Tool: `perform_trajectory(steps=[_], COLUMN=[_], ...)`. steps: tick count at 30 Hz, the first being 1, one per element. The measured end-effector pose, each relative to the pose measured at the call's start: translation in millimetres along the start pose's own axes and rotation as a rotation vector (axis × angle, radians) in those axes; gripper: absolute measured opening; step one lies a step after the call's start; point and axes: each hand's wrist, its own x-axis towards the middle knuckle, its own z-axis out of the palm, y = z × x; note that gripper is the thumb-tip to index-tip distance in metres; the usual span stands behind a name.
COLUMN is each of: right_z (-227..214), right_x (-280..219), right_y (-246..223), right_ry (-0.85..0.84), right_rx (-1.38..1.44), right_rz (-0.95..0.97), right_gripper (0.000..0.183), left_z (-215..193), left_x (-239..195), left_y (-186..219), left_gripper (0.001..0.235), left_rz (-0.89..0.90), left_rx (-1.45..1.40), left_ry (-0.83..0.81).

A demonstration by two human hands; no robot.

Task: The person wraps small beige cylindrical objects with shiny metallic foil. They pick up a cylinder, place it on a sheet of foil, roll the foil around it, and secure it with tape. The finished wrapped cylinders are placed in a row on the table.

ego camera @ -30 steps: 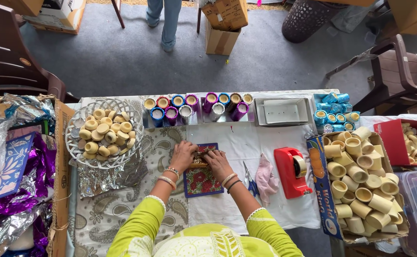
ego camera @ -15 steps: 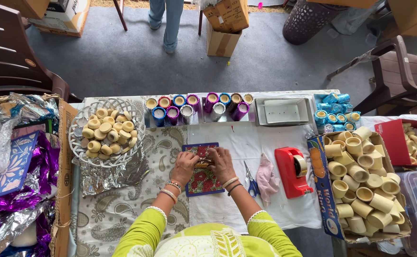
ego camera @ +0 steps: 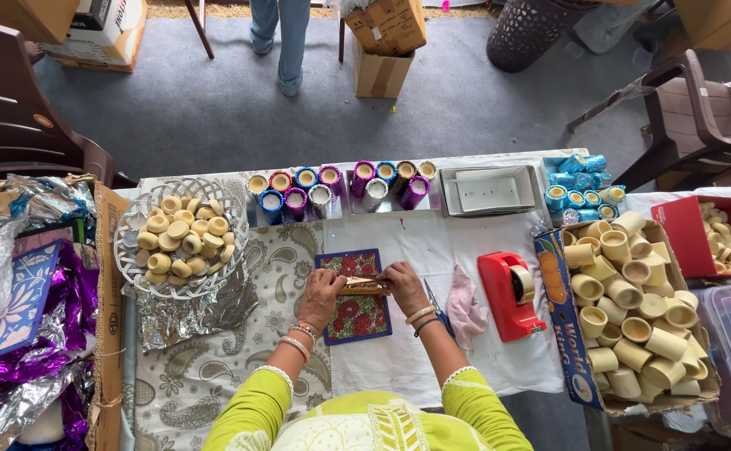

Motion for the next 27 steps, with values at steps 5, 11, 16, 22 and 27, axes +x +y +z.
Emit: perform_trajectory(steps=[5,11,16,22,27], right_z=[0.9,-5.5,-21.5,1.5,18.9], right_x=[-12.5,-19.4,-17.9,-8.9,-16.4], right_y=[0.7,3.4,-27.6,-41.4,-35.8], right_ry=[-0.015,-0.036,-0.046,0.027,-0.107], right_rx=[-0.068,-0.17,-0.135,-0.221,-0.295], right_rz=[-0.101,-0.219,-0.183,-0.364,-0.304], right_gripper=[0.016,0.019,0.032,0.046,0.039], left_z=[-2.1,-11.3,-13.7,-8.0,-6.4], left_x=[-1.8,3.7,7.0,5.3,3.4], left_y=[3.5,8.5,10.7,8.7,8.4], left_gripper=[0.03,0.032,0.029,0.028,0.029], left_rz=[0.025,0.045,0.01,-0.002,0.0], left_rx=[0.079,0.041,-0.027,-0.002,0.037], left_ry=[-0.022,-0.027,-0.035,-0.041,-0.04])
